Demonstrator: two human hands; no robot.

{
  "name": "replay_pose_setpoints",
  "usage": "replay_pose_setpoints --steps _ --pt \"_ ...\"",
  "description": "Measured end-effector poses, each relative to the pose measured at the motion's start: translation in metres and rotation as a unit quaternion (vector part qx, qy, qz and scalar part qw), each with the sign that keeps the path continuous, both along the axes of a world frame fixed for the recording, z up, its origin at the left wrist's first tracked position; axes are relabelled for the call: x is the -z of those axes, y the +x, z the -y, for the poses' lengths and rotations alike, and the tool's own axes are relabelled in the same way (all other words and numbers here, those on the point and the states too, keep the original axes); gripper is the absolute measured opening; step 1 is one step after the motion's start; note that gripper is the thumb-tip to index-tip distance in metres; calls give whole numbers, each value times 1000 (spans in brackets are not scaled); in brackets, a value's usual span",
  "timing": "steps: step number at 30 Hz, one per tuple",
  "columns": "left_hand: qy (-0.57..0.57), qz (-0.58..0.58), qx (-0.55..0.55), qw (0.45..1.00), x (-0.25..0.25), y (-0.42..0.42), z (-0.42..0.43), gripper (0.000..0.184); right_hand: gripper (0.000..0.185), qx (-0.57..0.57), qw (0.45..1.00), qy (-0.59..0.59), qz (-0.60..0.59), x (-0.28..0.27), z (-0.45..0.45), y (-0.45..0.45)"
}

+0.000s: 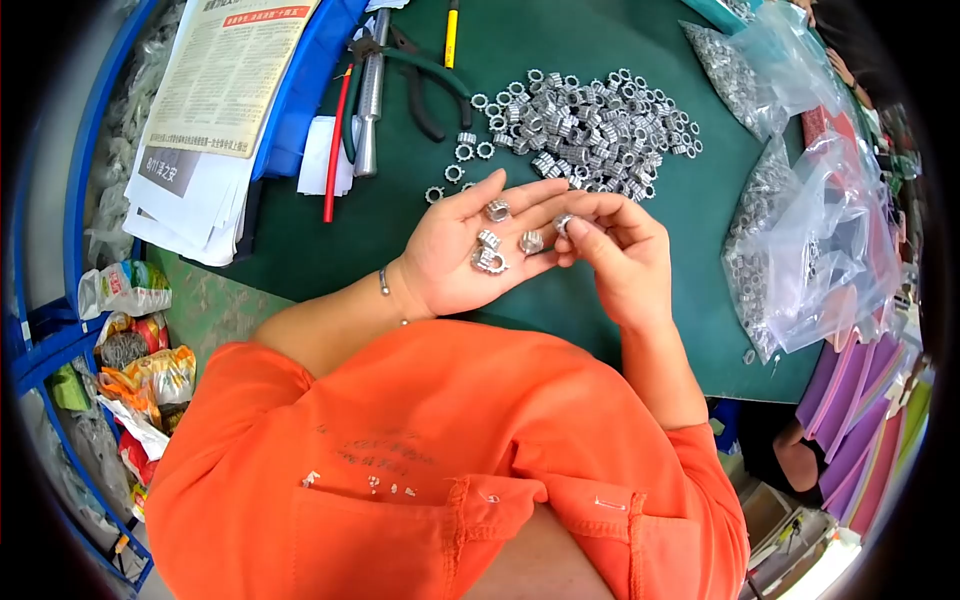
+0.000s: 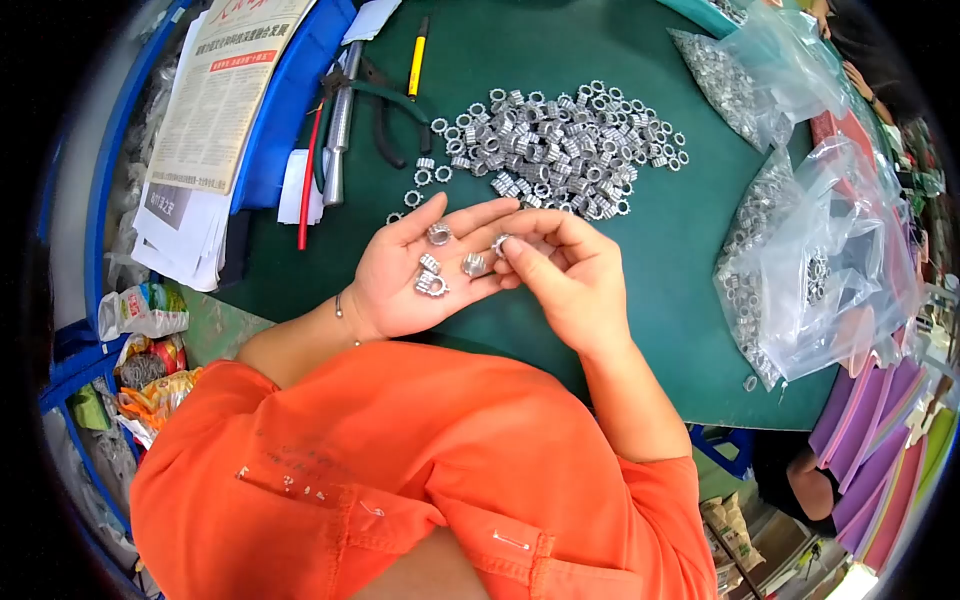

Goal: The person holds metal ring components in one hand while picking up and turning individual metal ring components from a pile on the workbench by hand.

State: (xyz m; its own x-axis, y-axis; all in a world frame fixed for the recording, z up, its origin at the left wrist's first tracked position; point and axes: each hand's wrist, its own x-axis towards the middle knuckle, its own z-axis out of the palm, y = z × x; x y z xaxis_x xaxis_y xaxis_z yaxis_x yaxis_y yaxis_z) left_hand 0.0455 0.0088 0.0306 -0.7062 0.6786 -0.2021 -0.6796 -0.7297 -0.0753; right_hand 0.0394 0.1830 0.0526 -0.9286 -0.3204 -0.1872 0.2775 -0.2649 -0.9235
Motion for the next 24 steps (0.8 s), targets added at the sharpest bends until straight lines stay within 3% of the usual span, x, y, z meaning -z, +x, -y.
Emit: replay_pose_setpoints --steps 5,11,13,15,16,17,19,22,24 --pt "15 26 -24 999 -5 -1 -2 56 15 0 982 -129 138 -1 -11 -9" --pt "-13 15 -24 1000 -9 -2 -2 55 15 -4 975 -158 154 -7 -11 -8" --pt "-17 20 -19 999 -9 -2 -2 55 17 53 984 -146 87 -8 -5 -6" --pt "-21 25 -16 999 -7 -1 -1 55 18 -9 992 -120 38 -1 -14 -8" --pt "-16 14 -10 1000 -6 -1 -1 55 17 -33 989 40 -138 -2 -11 -9" --pt "-11 4 -5 1000 -5 -1 -1 55 16 -54 929 199 -307 -3 -8 -9" --pt "-17 -1 7 1000 -2 -1 -1 55 16 -70 887 292 -351 -3 5 -4" --pt "-17 -17 -2 1000 -1 -1 0 55 15 -87 881 278 -373 1 5 -4" --pt "-44 6 -7 999 -5 0 1 55 10 -120 937 266 -190 -2 -4 -1"
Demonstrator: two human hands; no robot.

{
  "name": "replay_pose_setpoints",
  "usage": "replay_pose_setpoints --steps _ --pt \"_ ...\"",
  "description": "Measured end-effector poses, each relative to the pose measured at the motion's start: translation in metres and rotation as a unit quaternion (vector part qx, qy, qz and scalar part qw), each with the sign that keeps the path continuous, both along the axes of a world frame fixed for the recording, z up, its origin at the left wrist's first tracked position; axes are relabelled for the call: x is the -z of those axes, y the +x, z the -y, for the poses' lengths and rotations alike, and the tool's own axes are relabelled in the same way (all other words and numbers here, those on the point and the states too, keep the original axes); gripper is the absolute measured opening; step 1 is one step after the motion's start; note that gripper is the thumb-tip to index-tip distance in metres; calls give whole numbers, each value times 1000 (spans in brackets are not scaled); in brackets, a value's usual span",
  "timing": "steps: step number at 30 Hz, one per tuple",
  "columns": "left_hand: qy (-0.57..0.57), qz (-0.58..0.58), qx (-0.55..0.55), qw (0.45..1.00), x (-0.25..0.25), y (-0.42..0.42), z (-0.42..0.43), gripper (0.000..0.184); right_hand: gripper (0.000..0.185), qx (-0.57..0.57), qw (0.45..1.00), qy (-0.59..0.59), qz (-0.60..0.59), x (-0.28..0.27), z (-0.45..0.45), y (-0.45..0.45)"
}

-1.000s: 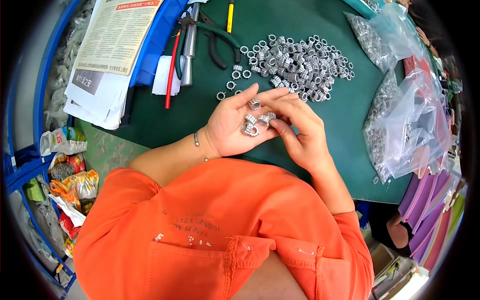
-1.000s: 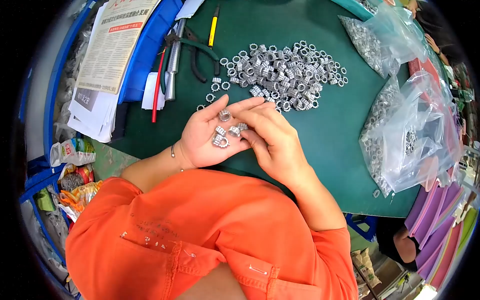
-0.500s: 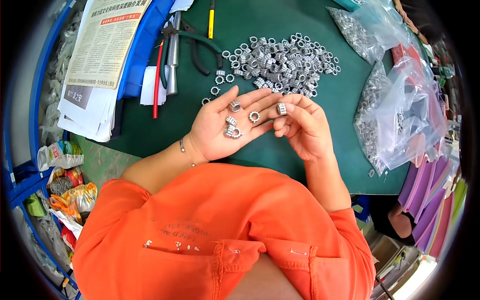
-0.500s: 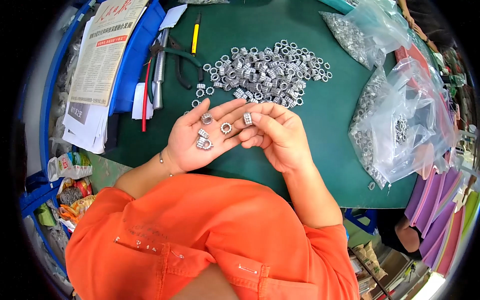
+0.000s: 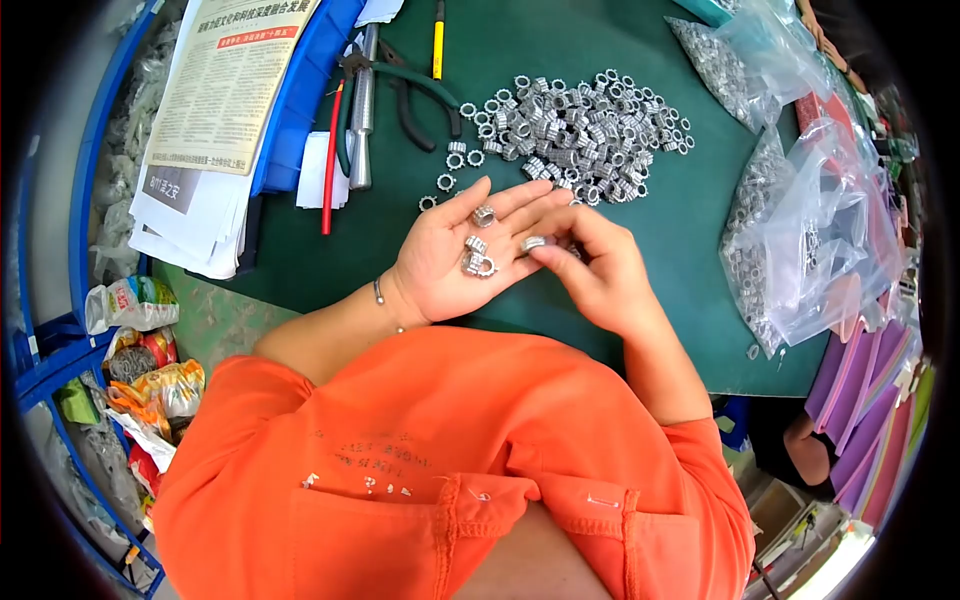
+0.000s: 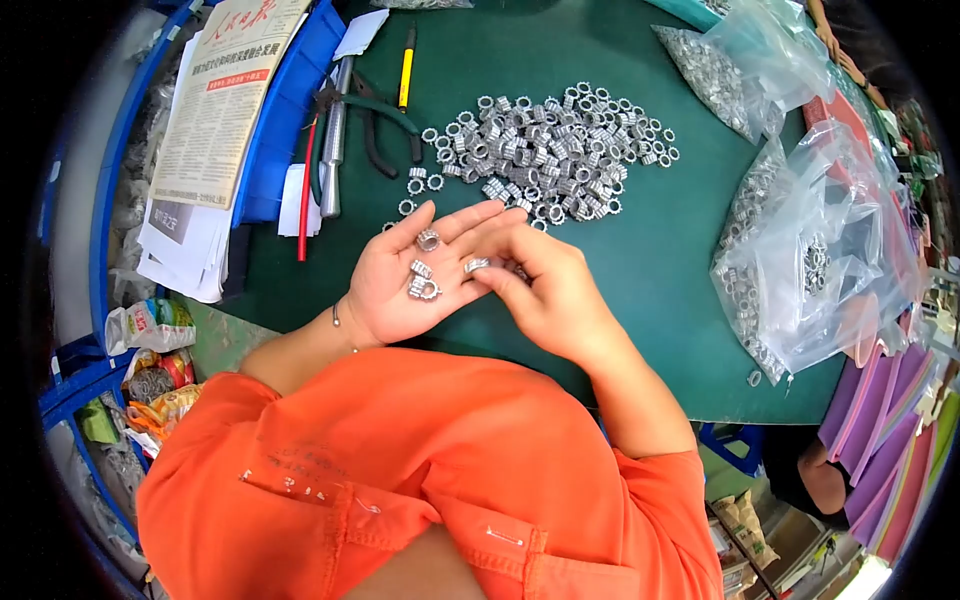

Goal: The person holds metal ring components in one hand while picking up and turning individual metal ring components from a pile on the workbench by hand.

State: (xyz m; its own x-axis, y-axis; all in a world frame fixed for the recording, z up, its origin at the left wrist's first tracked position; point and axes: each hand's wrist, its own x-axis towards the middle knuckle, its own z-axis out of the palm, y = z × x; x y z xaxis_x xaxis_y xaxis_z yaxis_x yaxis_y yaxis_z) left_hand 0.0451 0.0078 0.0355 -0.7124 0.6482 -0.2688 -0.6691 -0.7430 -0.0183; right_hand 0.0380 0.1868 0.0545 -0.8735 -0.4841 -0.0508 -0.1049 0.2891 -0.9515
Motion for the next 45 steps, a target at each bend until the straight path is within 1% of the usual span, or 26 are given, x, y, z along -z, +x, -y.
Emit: replay_pose_setpoints --steps 1,2,3,4,6,10,13,14,15,16,17,19,21,22,23,24,25,27,29,31,35,37,38,39,41,45 --pt "0 1 0 1000 1 0 1 55 10 0 1000 0 1 0 -3 -1" --pt "9 -10 -2 1000 2 0 1 55 10 23 976 -130 171 -1 -6 -2" --pt "19 -20 -4 1000 2 0 1 55 10 46 907 -252 333 -1 -8 -4" --pt "20 -20 -4 1000 3 0 0 55 10 46 908 -251 333 -1 -9 -5" --pt "26 -15 0 1000 4 0 -1 55 12 12 856 -350 380 1 -12 -6" --pt "42 3 6 999 4 0 -1 56 12 19 836 -395 380 5 -11 -7" --pt "41 8 5 999 7 1 -1 56 10 -17 827 -451 335 3 -2 -11" --pt "38 14 12 999 6 2 -1 53 10 4 919 -340 200 2 4 -10" --pt "35 19 21 999 6 2 -2 51 11 25 974 -216 55 2 9 -10" --pt "80 -22 26 996 14 4 -3 45 13 3 991 -84 -106 2 14 -14" --pt "50 -2 19 999 12 4 -4 42 16 5 987 -4 -161 2 20 -13" --pt "191 -45 7 981 28 4 -5 43 16 5 979 31 -200 3 29 -11" --pt "142 -24 11 990 25 5 -3 44 17 -17 977 29 -212 15 23 -14" --pt "93 -2 16 996 18 4 -3 45 16 14 992 -49 -114 20 22 -14" --pt "93 -2 16 996 14 4 -3 45 16 44 991 -126 -14 21 22 -13" --pt "69 1 16 997 10 3 -4 46 12 74 988 -130 51 18 20 -11" --pt "45 4 17 999 8 2 -5 48 12 76 987 -129 51 19 20 -11" --pt "60 1 17 998 14 2 -5 50 12 80 991 -90 -51 21 20 -10" --pt "88 -36 14 995 18 1 -6 51 13 66 993 -87 -35 16 17 -10" --pt "66 -24 15 997 15 1 -6 51 13 43 994 14 -104 9 15 -12" --pt "39 -19 13 999 15 1 -3 53 12 22 994 38 -99 2 17 -11" --pt "35 -9 13 999 11 1 -5 54 13 63 987 25 -148 15 16 -13" --pt "31 1 12 999 9 0 -5 55 11 74 992 -8 -101 19 15 -14" --pt "31 0 12 999 9 0 -5 55 12 94 989 -109 47 17 16 -11" --pt "9 -8 4 1000 10 1 -4 56 16 81 923 -231 298 7 6 -15" --pt "5 9 5 1000 8 0 -5 57 18 40 884 -301 356 9 -2 -17"
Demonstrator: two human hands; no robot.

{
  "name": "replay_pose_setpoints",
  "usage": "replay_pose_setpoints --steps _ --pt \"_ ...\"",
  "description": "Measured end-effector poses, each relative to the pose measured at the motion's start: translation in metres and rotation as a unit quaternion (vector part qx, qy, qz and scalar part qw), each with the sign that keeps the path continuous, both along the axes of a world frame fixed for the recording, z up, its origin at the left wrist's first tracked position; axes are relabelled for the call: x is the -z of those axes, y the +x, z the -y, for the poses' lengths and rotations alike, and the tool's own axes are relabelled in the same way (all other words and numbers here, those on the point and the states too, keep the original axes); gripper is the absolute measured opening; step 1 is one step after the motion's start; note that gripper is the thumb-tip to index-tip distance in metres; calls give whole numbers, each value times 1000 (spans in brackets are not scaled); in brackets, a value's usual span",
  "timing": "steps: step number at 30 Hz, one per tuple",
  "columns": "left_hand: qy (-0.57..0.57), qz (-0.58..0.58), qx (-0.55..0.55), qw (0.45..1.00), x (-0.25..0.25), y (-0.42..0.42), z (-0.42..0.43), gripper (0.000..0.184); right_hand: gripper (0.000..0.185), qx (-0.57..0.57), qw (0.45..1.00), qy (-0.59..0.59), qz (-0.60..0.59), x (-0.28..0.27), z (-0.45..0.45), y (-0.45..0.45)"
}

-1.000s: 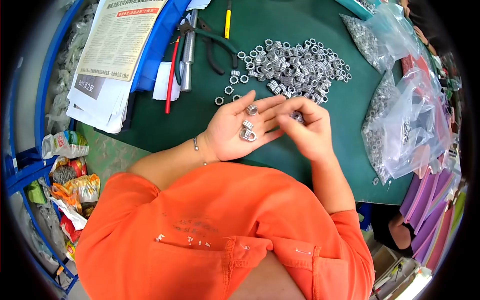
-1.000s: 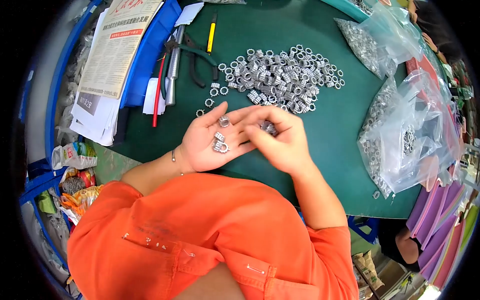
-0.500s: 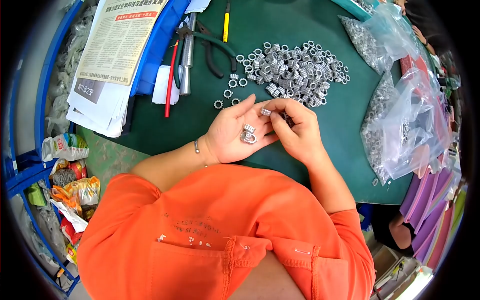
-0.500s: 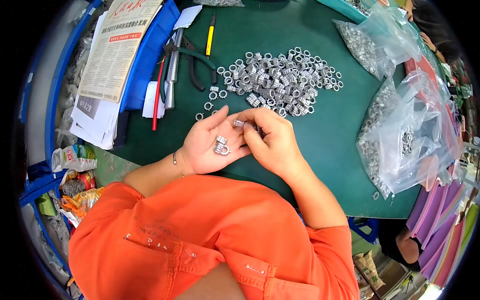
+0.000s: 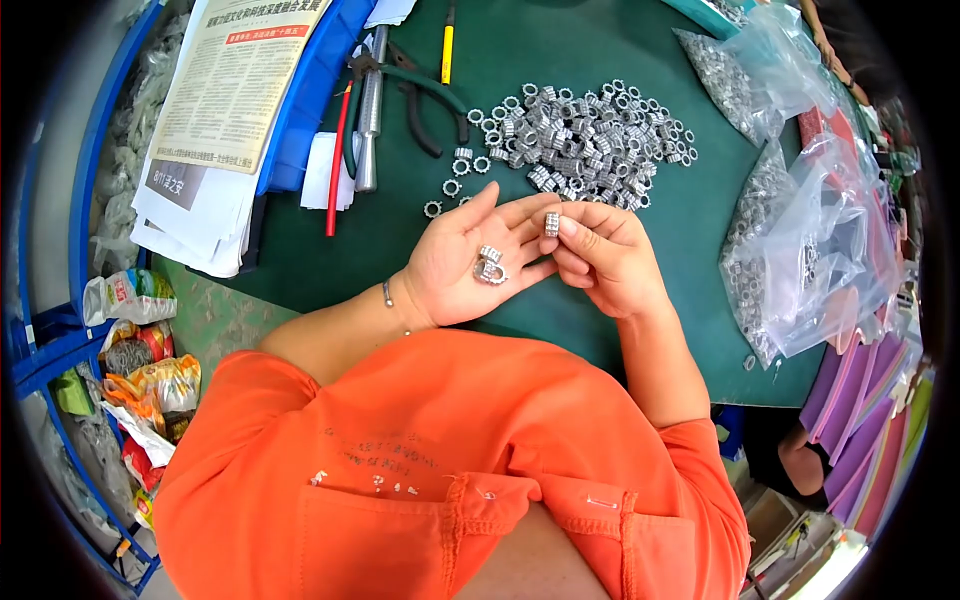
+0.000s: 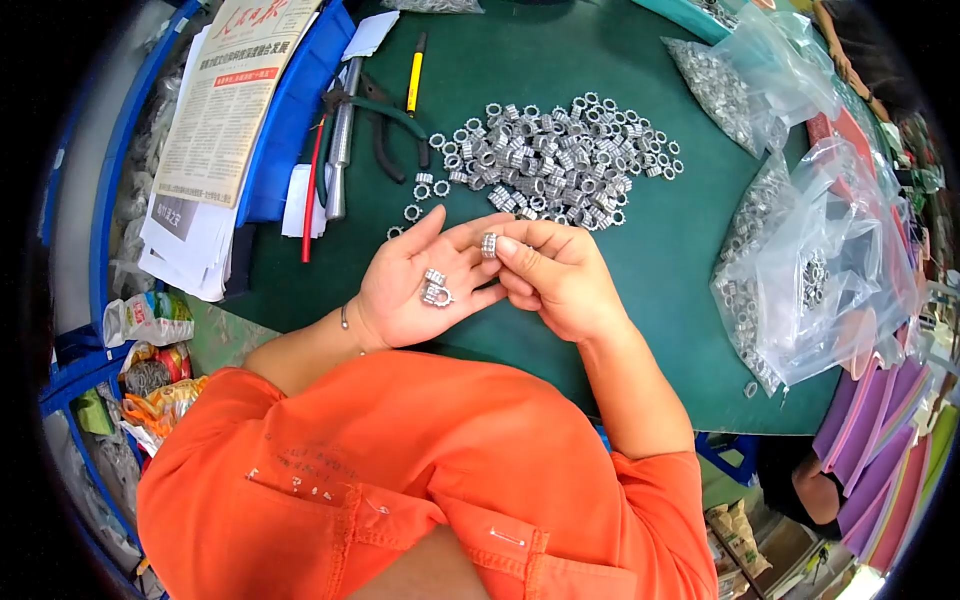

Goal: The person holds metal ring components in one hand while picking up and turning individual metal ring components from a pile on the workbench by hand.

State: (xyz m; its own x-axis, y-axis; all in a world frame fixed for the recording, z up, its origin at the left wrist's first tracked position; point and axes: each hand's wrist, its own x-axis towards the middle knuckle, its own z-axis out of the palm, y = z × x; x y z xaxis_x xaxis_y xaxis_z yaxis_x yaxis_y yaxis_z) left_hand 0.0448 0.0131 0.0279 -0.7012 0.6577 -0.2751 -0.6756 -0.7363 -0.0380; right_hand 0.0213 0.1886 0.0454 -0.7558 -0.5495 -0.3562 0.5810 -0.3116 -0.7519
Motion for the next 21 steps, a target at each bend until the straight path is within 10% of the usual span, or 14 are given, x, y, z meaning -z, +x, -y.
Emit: replay_pose_setpoints --steps 18,20,21 --pt "31 -4 -9 999 -4 1 3 58 18 45 995 15 -89 0 4 6" --pt "15 0 -8 1000 -5 1 3 58 13 67 857 247 -446 8 6 4" --pt "14 0 -8 1000 -5 1 3 58 10 74 842 294 -446 5 7 5"
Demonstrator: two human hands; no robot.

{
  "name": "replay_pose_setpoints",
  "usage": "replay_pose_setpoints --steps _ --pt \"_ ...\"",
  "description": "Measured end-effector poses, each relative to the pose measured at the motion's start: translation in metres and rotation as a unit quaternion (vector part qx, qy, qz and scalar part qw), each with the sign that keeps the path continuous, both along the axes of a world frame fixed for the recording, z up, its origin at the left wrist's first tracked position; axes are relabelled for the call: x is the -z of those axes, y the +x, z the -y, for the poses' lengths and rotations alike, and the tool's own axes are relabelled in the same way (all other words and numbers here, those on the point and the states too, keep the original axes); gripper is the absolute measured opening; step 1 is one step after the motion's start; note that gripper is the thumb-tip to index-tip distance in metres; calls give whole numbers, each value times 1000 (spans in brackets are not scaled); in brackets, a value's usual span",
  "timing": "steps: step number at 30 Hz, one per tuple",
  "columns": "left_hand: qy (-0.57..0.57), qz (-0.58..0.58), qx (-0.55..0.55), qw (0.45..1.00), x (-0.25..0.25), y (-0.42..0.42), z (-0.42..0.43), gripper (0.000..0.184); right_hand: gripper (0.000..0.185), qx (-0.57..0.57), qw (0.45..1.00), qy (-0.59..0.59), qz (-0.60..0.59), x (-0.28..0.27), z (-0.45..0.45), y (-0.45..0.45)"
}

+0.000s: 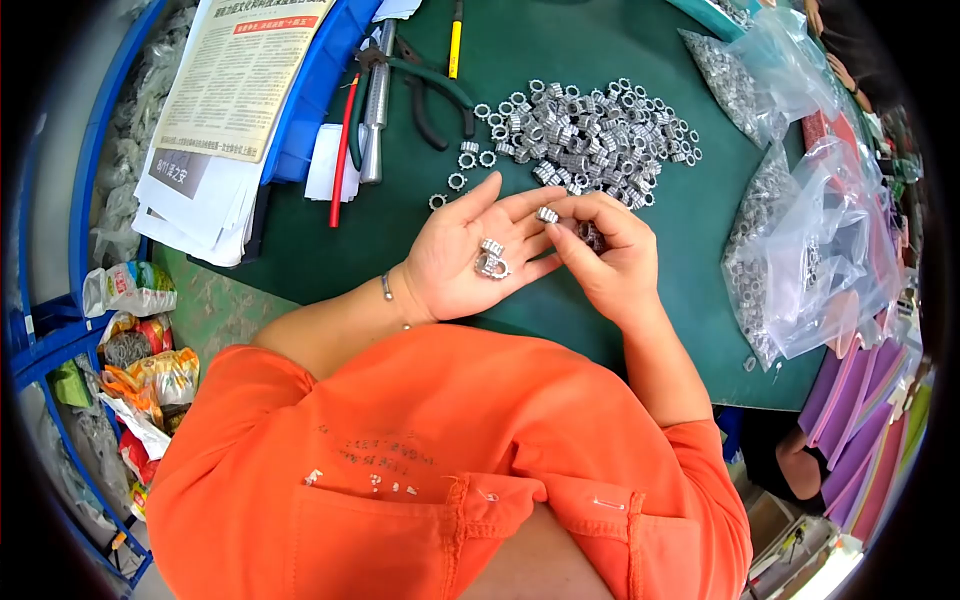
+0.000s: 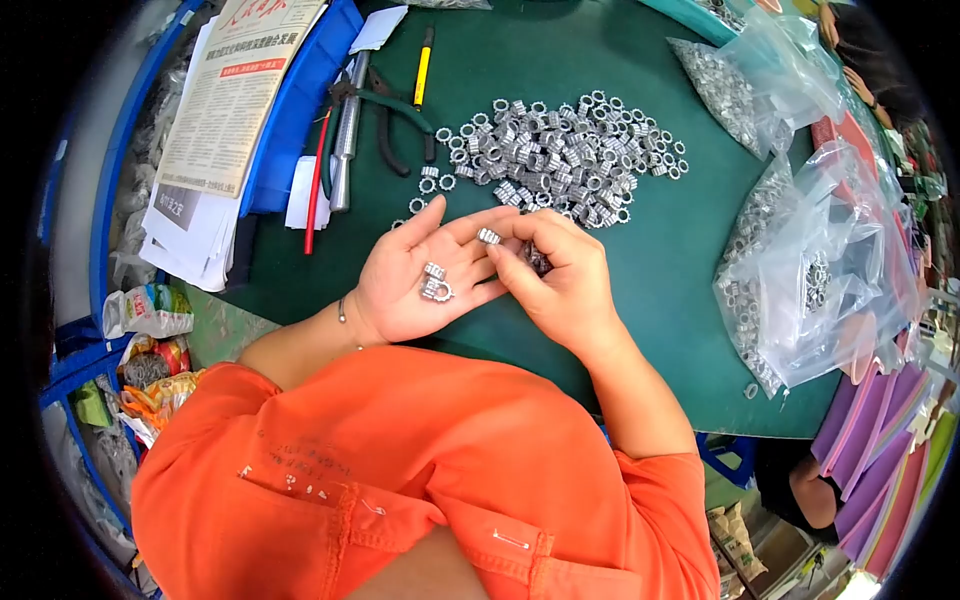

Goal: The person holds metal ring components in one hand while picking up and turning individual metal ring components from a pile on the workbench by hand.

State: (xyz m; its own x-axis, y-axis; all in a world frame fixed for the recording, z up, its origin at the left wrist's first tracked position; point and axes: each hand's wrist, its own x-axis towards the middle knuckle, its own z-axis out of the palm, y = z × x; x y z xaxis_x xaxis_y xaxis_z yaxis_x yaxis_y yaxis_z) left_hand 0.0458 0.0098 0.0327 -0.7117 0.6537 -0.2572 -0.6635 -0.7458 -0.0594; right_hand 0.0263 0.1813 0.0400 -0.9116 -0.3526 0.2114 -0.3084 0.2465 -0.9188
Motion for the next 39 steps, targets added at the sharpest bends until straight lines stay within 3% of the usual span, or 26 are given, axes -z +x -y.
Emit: replay_pose_setpoints --steps 7,13,15,16,17,22,27,29,30,31,32,33,34,39 --pt "-3 -25 20 999 -3 0 -1 61 16 34 992 74 -98 -2 8 4" --pt "6 -25 22 999 -2 0 -2 60 14 24 992 75 -96 0 5 3" --pt "5 -25 20 999 -2 0 -1 60 10 15 987 -122 101 9 2 5" --pt "8 -18 15 1000 -2 -1 0 60 11 7 917 -228 326 -9 0 5" --pt "12 -11 12 1000 -3 -1 -1 59 14 -29 864 -306 399 -8 -7 1" --pt "9 -19 13 1000 -1 -1 -1 60 20 -98 755 -414 498 0 -17 -7" --pt "4 -23 14 1000 3 -1 1 60 24 -123 768 -436 453 -19 -6 -4" --pt "-7 -10 13 1000 -3 0 0 64 19 -192 833 -359 375 -11 -10 -8" --pt "-2 -11 10 1000 -1 0 -1 65 16 -135 914 -219 313 -12 -7 -3" --pt "4 -12 9 1000 1 0 -1 66 18 -92 936 -171 294 -14 6 6" --pt "4 -12 8 1000 2 0 -2 66 17 -129 974 -82 167 -17 14 5" --pt "-1 -20 5 1000 2 0 -3 67 16 -161 986 9 35 -20 18 5" --pt "-6 -28 4 1000 2 0 -3 67 19 -157 985 69 23 -18 19 9" --pt "-14 -17 10 1000 5 1 -2 67 12 -180 980 72 34 -17 13 7"
